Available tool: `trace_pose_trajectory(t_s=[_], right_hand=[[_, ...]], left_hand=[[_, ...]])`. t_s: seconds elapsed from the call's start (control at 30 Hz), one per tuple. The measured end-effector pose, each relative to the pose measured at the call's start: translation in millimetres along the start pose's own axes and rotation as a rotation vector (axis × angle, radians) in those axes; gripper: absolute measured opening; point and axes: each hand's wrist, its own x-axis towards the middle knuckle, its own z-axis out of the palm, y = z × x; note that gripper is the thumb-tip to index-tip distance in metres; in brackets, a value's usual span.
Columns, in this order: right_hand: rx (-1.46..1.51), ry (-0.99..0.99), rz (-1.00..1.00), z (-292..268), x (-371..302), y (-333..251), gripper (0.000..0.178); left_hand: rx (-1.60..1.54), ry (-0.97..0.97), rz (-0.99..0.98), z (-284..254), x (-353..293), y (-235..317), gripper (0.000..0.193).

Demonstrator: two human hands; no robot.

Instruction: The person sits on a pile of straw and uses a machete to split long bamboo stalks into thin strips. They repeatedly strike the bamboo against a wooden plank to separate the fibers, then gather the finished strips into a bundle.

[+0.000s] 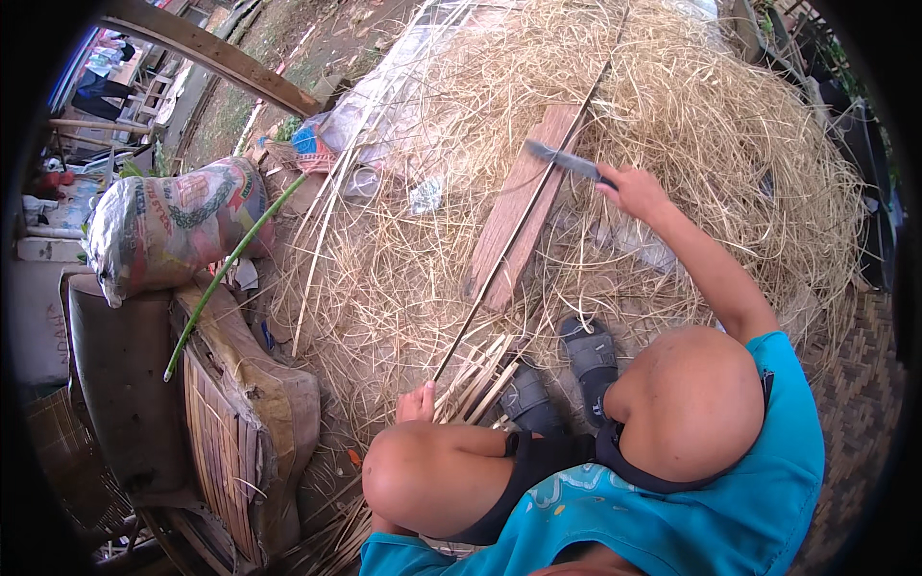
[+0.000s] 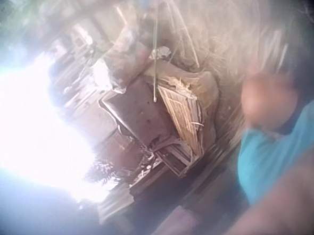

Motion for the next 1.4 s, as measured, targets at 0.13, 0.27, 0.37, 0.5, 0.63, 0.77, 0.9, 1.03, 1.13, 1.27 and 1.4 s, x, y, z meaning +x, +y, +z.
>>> trace_pose_trajectory(t_s=[0.13,0.27,0.37,0.5,0.63,0.77,0.9,1.03,1.13,1.27,1.4], right_hand=[[-0.07,0.146,0.22,-35,34,50,0.039],[-0.063,0.288,0.444,-98,49,120,0.038],[-0.028,0.338,0.412,-98,37,107,0.04],[0.402,-0.044,0.33,-45,-14,-29,0.043],[0.29,-0.214,-0.306,55,-124,-145,0.051],[0.323,-0.013,-0.01,62,-72,-73,0.048],[0.188,0.284,0.373,1,0,59,0.035],[0.359,-0.169,0.267,-18,-4,-55,0.041],[0.148,-0.149,-0.344,45,-88,-122,0.05],[0.242,-0.097,0.055,44,-37,-64,0.046],[0.352,-0.075,0.081,32,-32,-58,0.044]], left_hand=[[-0.016,-0.032,-0.11,-22,-37,-5,0.053],[-0.017,-0.032,-0.125,-22,-48,-21,0.053],[-0.002,-0.077,-0.106,-25,-39,-20,0.053],[-0.121,0.175,0.173,29,41,35,0.049],[0.087,0.191,0.353,42,96,103,0.043],[0.218,0.135,0.323,32,64,62,0.043],[0.176,0.116,0.251,39,45,33,0.045],[-0.137,-0.023,0.126,34,52,30,0.05],[-0.41,-0.115,0.081,32,71,46,0.06],[-0.346,-0.062,0.026,30,29,-32,0.064],[-0.284,-0.2,-0.153,27,11,-54,0.065]])
